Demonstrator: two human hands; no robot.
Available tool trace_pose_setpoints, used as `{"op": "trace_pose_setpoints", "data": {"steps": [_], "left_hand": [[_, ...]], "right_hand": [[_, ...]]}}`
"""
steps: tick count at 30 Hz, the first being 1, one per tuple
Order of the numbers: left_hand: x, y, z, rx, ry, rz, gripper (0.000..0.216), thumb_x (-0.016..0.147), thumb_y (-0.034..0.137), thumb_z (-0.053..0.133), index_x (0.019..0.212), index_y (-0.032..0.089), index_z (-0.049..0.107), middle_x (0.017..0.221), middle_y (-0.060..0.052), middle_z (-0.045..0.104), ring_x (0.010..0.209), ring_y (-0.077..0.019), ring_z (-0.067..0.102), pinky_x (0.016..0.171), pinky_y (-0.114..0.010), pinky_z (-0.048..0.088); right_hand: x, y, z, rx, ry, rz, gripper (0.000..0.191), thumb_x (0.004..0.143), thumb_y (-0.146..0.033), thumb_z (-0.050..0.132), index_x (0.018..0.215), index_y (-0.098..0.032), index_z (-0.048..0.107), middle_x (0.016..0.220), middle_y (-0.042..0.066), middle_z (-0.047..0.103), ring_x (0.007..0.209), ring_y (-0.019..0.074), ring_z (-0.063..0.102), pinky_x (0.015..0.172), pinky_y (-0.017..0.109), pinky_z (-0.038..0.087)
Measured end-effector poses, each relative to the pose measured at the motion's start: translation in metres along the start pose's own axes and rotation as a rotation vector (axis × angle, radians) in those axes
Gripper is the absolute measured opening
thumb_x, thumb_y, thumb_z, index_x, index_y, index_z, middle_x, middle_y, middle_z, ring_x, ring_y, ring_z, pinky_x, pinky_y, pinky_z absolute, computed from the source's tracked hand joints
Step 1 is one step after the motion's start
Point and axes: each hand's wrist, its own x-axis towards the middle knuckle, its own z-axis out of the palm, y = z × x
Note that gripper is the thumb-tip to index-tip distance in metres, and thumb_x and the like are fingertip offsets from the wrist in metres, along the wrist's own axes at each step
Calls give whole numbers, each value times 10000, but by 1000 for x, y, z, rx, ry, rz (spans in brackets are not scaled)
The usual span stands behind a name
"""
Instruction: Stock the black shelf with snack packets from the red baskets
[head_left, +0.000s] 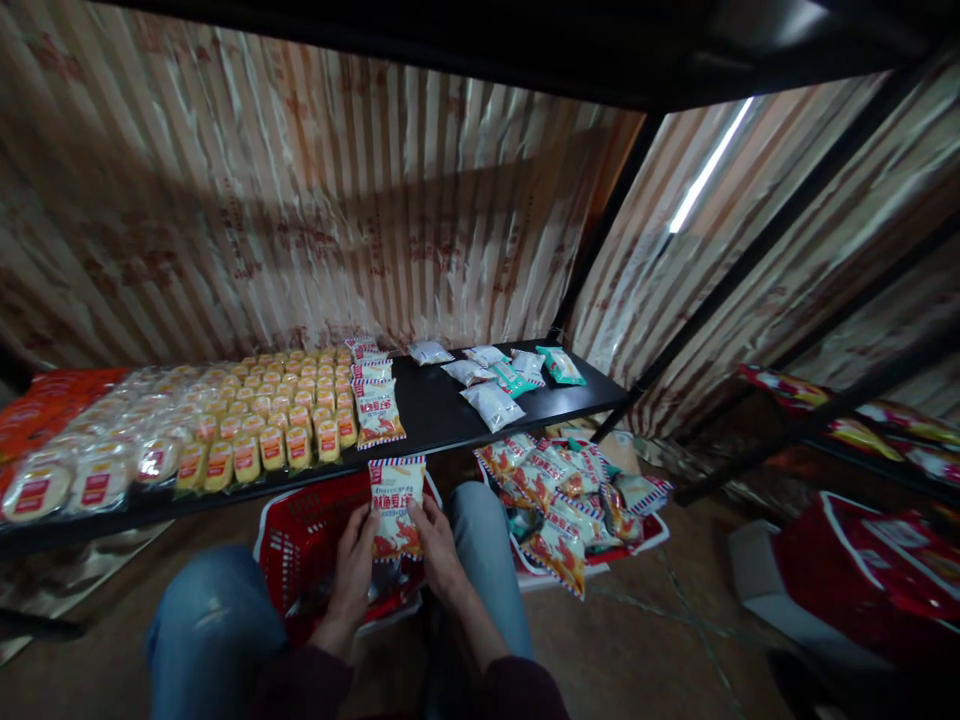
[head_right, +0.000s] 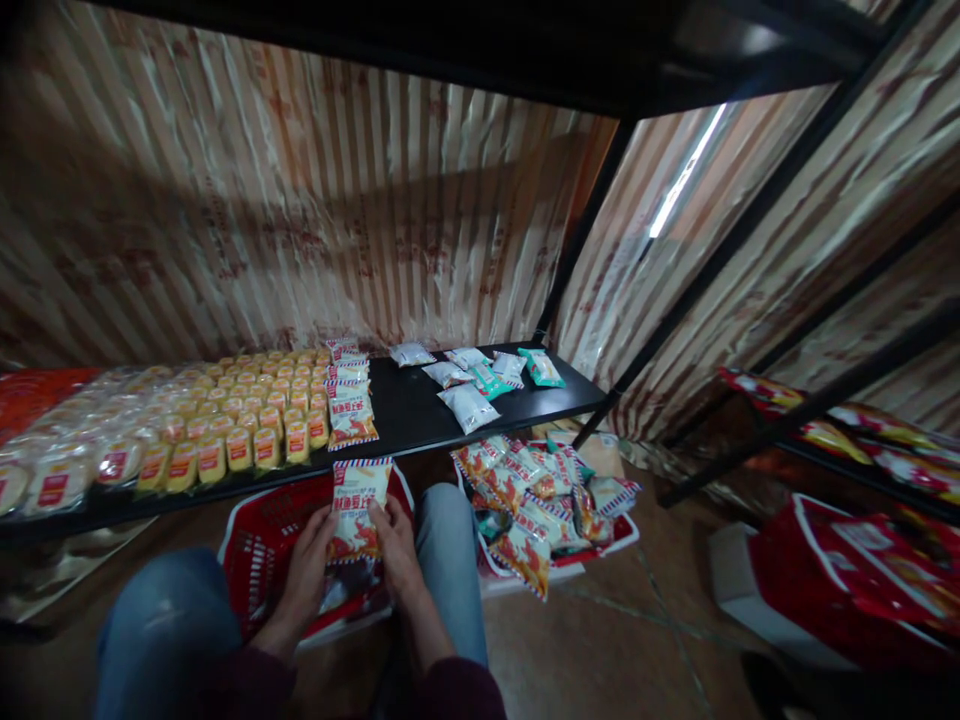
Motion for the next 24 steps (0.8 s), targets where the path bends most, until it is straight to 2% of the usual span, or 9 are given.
{"op": "trace_pose_setpoints", "data": {"steps": [3, 6, 11, 15, 19, 24], "left_hand": [[-1, 8, 6, -32, -3, -2, 562, 569, 573, 749, 959, 186, 631, 994, -84, 713, 913, -255, 671, 801, -353, 534], [0, 16, 12, 24, 49, 35, 569, 581, 594, 728, 959, 180, 630, 968, -91, 711, 878, -255, 672, 759, -356, 538], [4, 28, 20, 68, 170, 128, 538, 619, 594, 691, 950, 181, 599, 967, -103, 699, 884, -244, 663, 770, -360, 532], [7, 34, 26, 74, 179, 151, 512, 643, 573, 679, 962, 184, 585, 956, -99, 694, 877, -237, 660, 777, -363, 531], [6, 37, 30, 62, 157, 146, 503, 656, 579, 667, 962, 191, 576, 985, -96, 689, 898, -232, 654, 782, -349, 529], [3, 38, 33, 104, 148, 140, 493, 651, 617, 643, 914, 204, 592, 926, -68, 689, 876, -234, 652, 761, -336, 527]], "right_hand": [[0, -11, 2, 2, -16, -6, 474, 689, -529, 730, 999, -186, 626, 905, 63, 724, 815, 224, 684, 737, 343, 533], [0, -17, 6, -9, -58, -4, 473, 719, -533, 704, 1039, -193, 629, 961, 70, 718, 874, 232, 678, 773, 352, 527], [1, -15, 7, -16, -100, -45, 525, 738, -524, 697, 1156, -223, 595, 1081, 65, 689, 975, 227, 655, 887, 366, 496], [2, -13, 8, -70, -124, -78, 556, 725, -458, 736, 1202, -218, 577, 1163, 73, 659, 1062, 241, 620, 966, 382, 458], [3, -15, 9, -71, -88, -81, 563, 730, -453, 733, 1207, -204, 570, 1108, 76, 681, 1024, 252, 637, 971, 421, 461], [4, -15, 7, -53, 9, -58, 613, 663, -473, 775, 1177, -192, 595, 1034, 74, 708, 947, 263, 662, 910, 425, 506]]}}
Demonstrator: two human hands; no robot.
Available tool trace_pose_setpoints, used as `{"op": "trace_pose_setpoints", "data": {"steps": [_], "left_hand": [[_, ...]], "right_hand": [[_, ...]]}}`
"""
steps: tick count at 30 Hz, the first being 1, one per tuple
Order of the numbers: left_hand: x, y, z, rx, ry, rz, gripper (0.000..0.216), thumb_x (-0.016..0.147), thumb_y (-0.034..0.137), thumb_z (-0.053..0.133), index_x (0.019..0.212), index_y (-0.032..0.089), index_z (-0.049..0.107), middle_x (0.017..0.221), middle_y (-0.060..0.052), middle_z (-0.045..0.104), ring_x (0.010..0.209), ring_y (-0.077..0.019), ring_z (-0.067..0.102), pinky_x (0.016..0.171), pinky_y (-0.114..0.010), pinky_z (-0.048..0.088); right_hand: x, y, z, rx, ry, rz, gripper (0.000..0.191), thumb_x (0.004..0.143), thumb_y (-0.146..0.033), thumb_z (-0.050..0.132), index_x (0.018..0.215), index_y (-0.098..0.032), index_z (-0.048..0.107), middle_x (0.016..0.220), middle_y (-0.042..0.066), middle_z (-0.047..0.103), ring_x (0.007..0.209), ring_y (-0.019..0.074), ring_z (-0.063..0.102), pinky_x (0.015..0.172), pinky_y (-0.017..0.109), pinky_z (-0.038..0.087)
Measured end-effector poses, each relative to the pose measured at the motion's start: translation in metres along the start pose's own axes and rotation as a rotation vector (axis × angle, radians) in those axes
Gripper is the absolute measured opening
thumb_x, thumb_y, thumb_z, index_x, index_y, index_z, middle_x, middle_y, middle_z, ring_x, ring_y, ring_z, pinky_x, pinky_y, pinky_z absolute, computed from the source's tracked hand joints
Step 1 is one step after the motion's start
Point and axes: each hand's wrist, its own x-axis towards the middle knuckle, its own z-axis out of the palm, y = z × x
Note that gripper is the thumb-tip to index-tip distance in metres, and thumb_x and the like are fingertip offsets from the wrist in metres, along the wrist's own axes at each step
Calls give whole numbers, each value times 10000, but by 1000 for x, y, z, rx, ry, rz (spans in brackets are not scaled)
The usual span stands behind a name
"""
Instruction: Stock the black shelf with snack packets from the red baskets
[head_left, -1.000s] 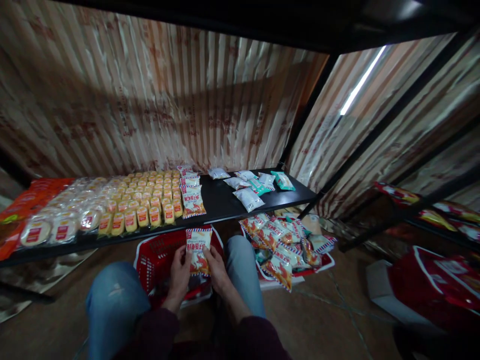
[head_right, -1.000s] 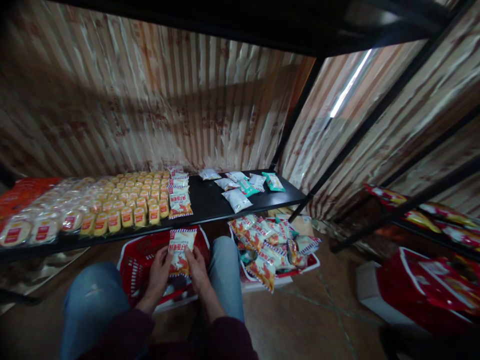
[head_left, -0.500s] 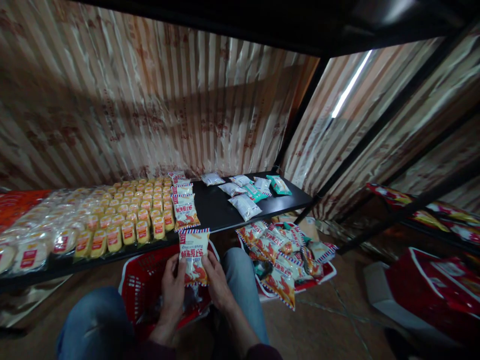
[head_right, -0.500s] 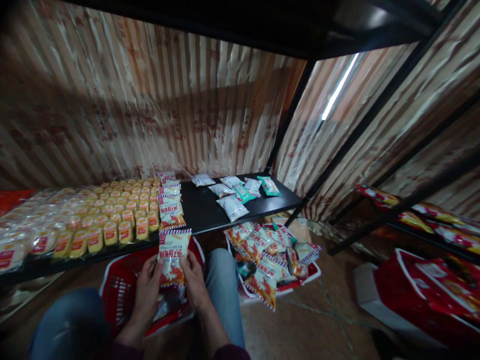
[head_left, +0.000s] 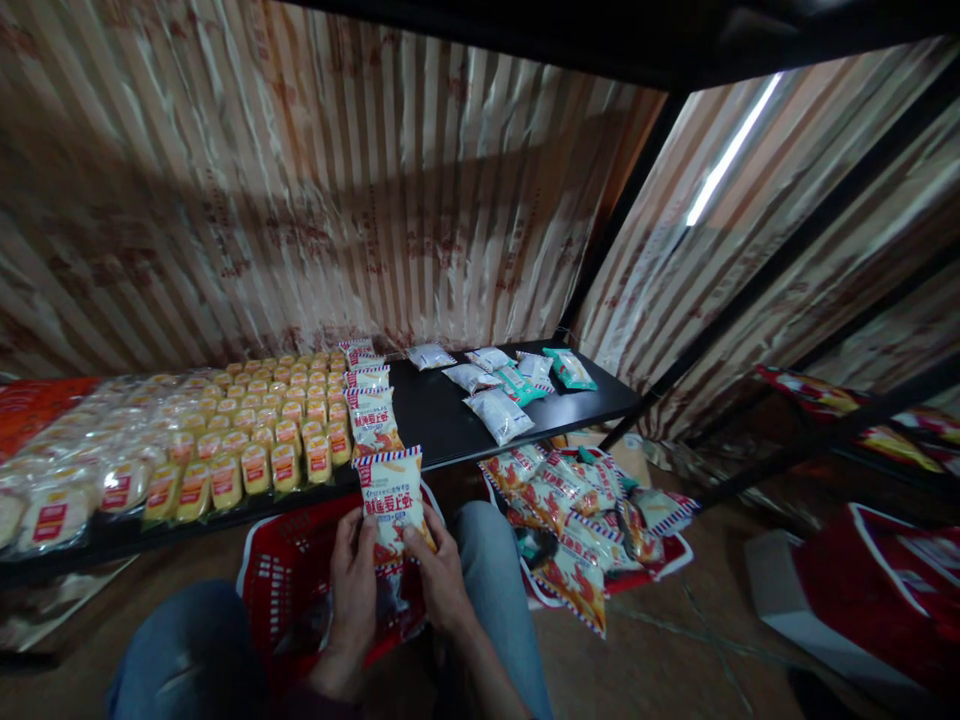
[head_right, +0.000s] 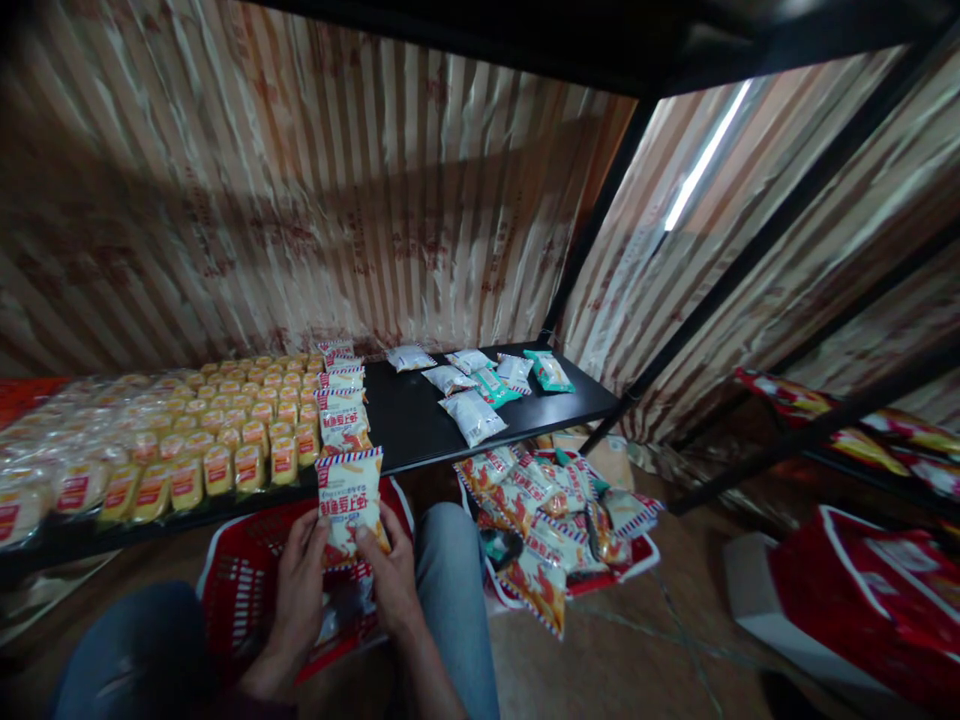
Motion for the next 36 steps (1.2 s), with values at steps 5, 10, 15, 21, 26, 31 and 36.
{"op": "trace_pose_setpoints", "data": {"steps": [5, 10, 15, 21, 26, 31, 36], "left_hand": [[1, -3, 5, 7, 8, -9, 515, 646, 614, 652, 948, 201, 591, 956, -80, 689, 894, -240, 650, 772, -350, 530], [6, -11, 10, -4, 18, 21, 513, 650, 602, 662, 951, 195, 581, 975, -91, 676, 918, -234, 642, 809, -361, 521], [10, -13, 14, 37, 6, 76, 442, 682, 533, 667, 948, 191, 580, 956, -85, 669, 901, -219, 633, 821, -360, 505], [12, -18, 18, 90, 17, 173, 332, 729, 454, 634, 939, 204, 571, 958, -69, 643, 893, -203, 618, 826, -339, 493], [12, -18, 19, 224, 91, 257, 287, 740, 422, 584, 920, 198, 591, 958, -74, 604, 893, -216, 597, 831, -375, 492], [4, -19, 15, 275, -11, 245, 319, 775, 408, 536, 997, 198, 626, 1064, -93, 609, 1001, -236, 586, 929, -416, 458], [-4, -16, 11, 123, -119, 53, 415, 785, 462, 571, 1109, 203, 588, 1207, -98, 609, 1150, -234, 548, 1003, -377, 413]], "right_hand": [[1, 1, -2, 46, 36, 8, 593, 664, -448, 781, 1169, -194, 602, 1058, 80, 706, 969, 270, 660, 886, 414, 520], [2, 2, -4, 55, 34, -28, 528, 716, -416, 748, 1176, -198, 609, 1074, 81, 699, 940, 255, 667, 876, 395, 519], [3, 0, -4, 20, 110, -39, 579, 681, -440, 766, 1183, -195, 611, 1086, 81, 694, 969, 263, 655, 883, 392, 520], [2, -1, -5, 22, 138, -24, 617, 662, -440, 772, 1203, -196, 606, 1048, 68, 706, 942, 254, 660, 879, 386, 527], [0, -5, -6, -90, 169, -70, 607, 713, -434, 726, 1251, -192, 582, 1119, 65, 691, 977, 241, 655, 873, 356, 539], [-2, -5, -8, -303, 214, -152, 569, 753, -407, 682, 1263, -179, 576, 1158, 65, 676, 1019, 238, 646, 896, 347, 535], [-6, 2, -14, -646, 187, -321, 524, 800, -356, 621, 1288, -174, 559, 1278, 108, 603, 1178, 261, 559, 1050, 418, 422]]}}
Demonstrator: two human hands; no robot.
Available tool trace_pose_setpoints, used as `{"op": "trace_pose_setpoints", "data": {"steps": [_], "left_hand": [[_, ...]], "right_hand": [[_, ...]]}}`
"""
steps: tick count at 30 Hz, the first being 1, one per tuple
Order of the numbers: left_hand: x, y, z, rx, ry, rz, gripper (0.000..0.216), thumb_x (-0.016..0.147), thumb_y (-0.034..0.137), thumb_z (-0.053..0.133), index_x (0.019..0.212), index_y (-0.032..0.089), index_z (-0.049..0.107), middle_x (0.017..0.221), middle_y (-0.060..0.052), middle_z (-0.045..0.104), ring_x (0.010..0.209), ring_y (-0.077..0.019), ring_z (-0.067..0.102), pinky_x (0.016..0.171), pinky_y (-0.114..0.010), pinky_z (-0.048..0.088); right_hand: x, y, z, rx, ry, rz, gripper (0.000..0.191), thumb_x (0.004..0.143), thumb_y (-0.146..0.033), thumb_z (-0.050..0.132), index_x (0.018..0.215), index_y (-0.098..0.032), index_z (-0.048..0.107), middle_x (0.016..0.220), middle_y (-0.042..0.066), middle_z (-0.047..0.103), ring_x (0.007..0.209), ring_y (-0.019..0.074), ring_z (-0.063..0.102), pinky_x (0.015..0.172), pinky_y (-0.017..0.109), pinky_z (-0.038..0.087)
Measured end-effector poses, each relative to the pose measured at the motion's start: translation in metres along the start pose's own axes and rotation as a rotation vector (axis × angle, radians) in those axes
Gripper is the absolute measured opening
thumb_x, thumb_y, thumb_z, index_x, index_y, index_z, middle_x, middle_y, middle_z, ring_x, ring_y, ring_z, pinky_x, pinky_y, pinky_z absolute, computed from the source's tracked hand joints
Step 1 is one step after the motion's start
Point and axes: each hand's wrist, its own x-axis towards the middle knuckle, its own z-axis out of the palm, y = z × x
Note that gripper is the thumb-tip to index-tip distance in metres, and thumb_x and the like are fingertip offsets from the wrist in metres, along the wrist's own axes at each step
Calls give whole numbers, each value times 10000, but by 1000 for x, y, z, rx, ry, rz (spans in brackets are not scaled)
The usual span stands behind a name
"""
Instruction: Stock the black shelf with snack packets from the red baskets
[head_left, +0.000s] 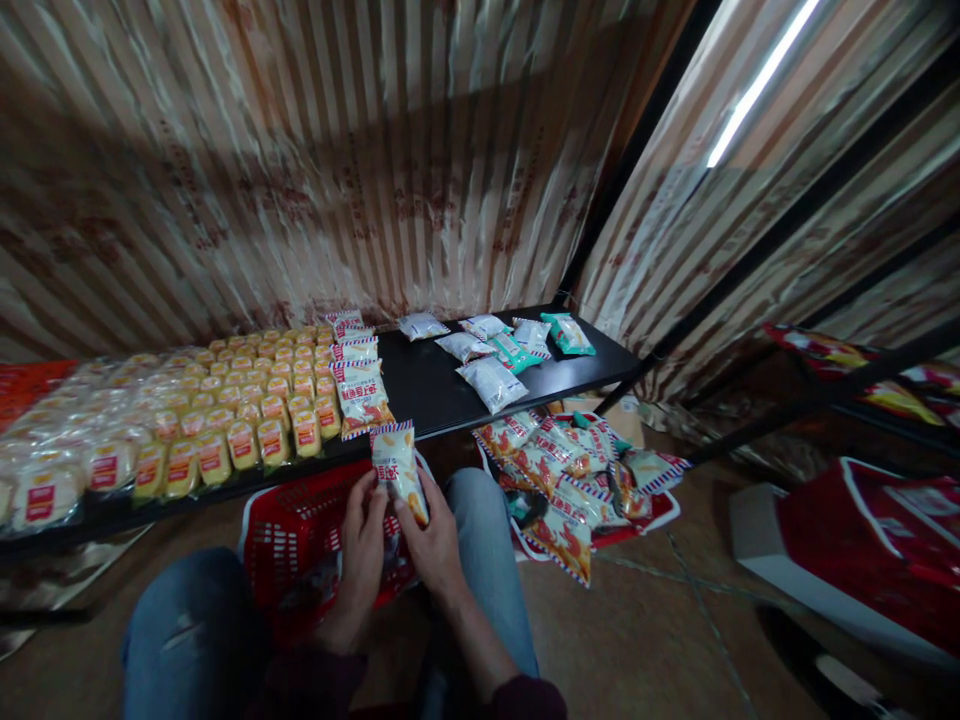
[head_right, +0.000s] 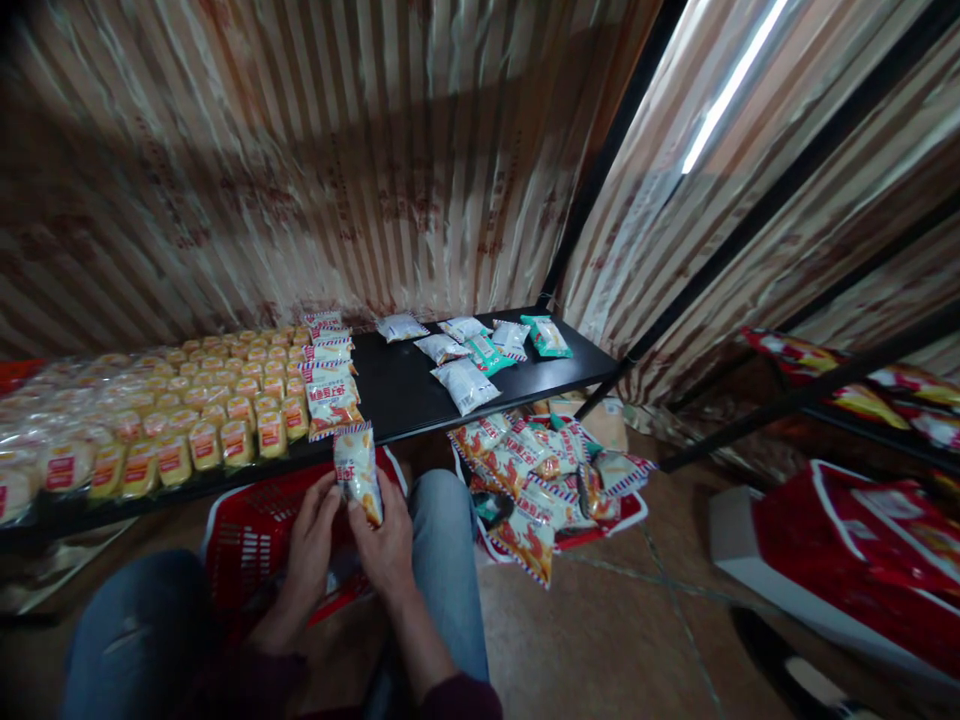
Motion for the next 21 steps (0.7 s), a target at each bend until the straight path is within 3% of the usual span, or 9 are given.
{"op": "trace_pose_setpoints", "data": {"steps": [5, 10, 15, 19, 21], "left_hand": [[-6, 10, 0, -122, -34, -104, 565, 752, 507, 642, 1224, 219, 525, 1326, -99, 548, 1226, -240, 506, 1020, -353, 393], [-9, 14, 1, -219, -68, -189, 553, 718, 495, 686, 1169, 209, 543, 1148, -81, 649, 1041, -213, 620, 932, -339, 450], [-8, 25, 1, -391, -9, -315, 515, 640, 403, 733, 1085, 199, 573, 1008, -45, 690, 904, -210, 661, 836, -344, 500], [-6, 31, -12, -309, -10, -233, 329, 550, 225, 745, 867, 190, 662, 975, -50, 695, 994, -254, 638, 898, -356, 494], [-3, 27, -20, -238, -19, -149, 358, 462, 71, 727, 797, 191, 690, 1017, -57, 686, 1097, -268, 590, 972, -333, 455]], "right_hand": [[-6, -6, -2, -112, -42, -270, 409, 877, -353, 522, 1253, -205, 582, 1248, 108, 604, 1171, 232, 551, 1020, 408, 444], [-10, -14, -1, -145, -64, -394, 361, 926, -334, 446, 1229, -203, 591, 1212, 112, 609, 1144, 212, 561, 991, 395, 461], [-10, -16, -3, -174, -39, -437, 346, 934, -281, 433, 1250, -213, 555, 1179, 93, 635, 1101, 206, 579, 949, 396, 474], [-8, -18, -5, -208, -7, -469, 324, 931, -257, 434, 1221, -215, 571, 1189, 92, 630, 1116, 212, 565, 950, 411, 461], [-7, -19, -5, -224, 1, -479, 317, 926, -260, 444, 1207, -213, 584, 1203, 97, 623, 1126, 218, 560, 953, 417, 455]]}}
